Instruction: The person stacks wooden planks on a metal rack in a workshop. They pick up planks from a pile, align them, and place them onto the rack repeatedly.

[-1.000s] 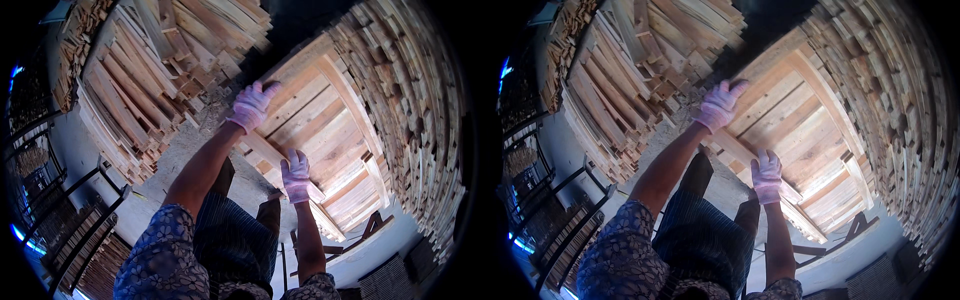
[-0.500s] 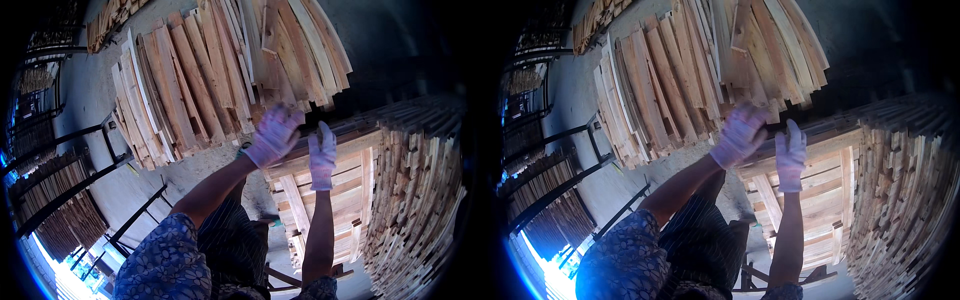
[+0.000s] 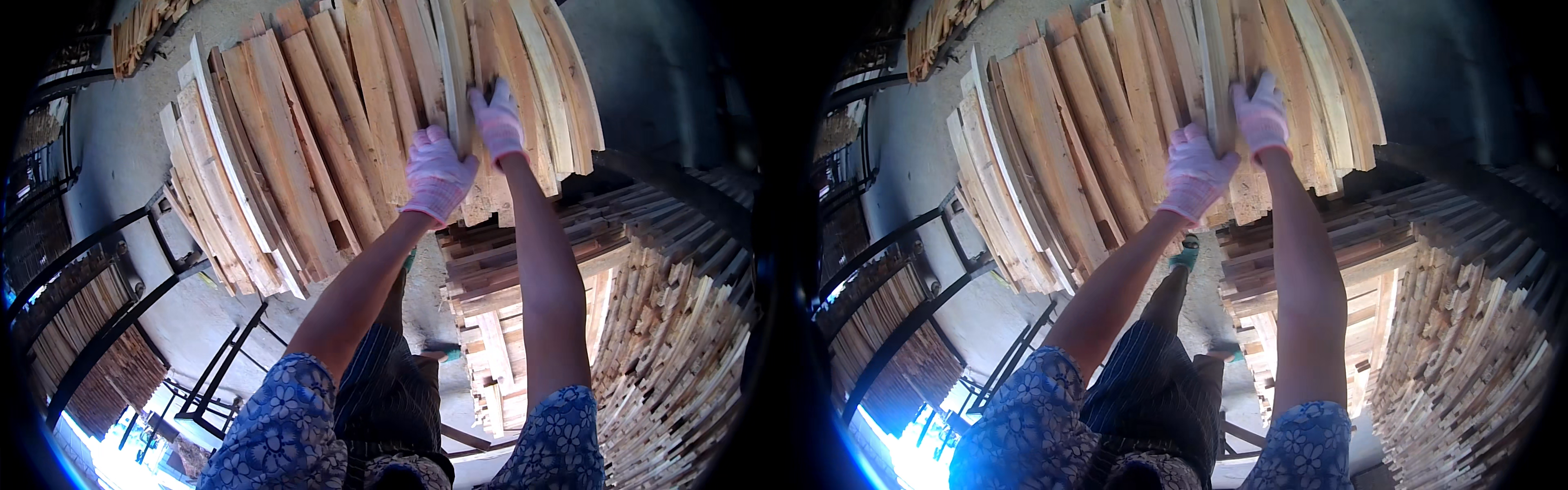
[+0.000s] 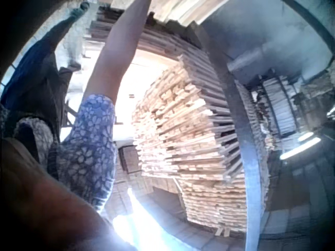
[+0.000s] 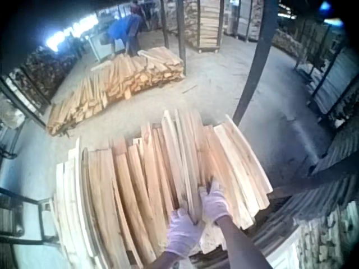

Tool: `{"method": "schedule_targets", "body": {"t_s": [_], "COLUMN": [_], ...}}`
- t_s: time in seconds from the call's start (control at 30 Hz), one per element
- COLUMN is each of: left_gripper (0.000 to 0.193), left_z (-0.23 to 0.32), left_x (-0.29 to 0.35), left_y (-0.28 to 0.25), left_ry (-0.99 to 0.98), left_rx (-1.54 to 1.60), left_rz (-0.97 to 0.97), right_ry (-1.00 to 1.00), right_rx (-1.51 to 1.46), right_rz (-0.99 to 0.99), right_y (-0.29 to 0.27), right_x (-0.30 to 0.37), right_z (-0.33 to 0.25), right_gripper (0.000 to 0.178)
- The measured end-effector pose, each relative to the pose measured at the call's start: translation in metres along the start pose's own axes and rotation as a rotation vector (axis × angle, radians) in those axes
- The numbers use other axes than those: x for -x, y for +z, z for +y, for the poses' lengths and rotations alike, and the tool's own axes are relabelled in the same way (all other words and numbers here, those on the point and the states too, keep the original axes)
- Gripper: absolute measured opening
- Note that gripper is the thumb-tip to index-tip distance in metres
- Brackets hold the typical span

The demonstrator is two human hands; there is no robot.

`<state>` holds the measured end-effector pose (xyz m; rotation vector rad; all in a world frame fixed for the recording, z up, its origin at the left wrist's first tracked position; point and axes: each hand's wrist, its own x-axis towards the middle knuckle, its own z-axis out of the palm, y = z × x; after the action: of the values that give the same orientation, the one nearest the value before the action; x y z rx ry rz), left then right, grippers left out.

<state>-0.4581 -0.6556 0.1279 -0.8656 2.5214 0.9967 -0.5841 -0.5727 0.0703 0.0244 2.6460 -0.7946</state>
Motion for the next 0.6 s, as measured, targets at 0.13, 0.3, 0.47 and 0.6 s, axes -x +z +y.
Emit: {"method": "schedule_targets", "body": {"t_s": [0.13, 0.3, 0.47, 0.6], "left_gripper": [0.083, 0.096, 0.109, 0.110], "left_z": [0.001, 0.032, 0.012, -0.002], "left_x": [-0.008, -0.011, -0.026, -0.036], "left_y": [-0.028, -0.012, -0.024, -0.045], "left_ry": [-0.214, -0.253, -0.230, -0.298], "left_rx": [0.062, 0.075, 0.201, 0.239], "left_rz": [-0.184, -0.160, -0.157, -0.299], "right_ry": [-0.043, 0.216, 0.393, 0.447], "right_rx": [0.161, -0.330, -0.097, -0.615], "right_rz": [-0.139, 0.012, -0.174, -0.410], "right_y": [-0.010, -0.001, -0.028, -0.034], "right_x": [0.091, 0.130, 0.108, 0.124], "right_z": [0.050, 0.100, 0.065, 0.065], "right_gripper": [0.081, 0.083, 0.095, 0.102]}}
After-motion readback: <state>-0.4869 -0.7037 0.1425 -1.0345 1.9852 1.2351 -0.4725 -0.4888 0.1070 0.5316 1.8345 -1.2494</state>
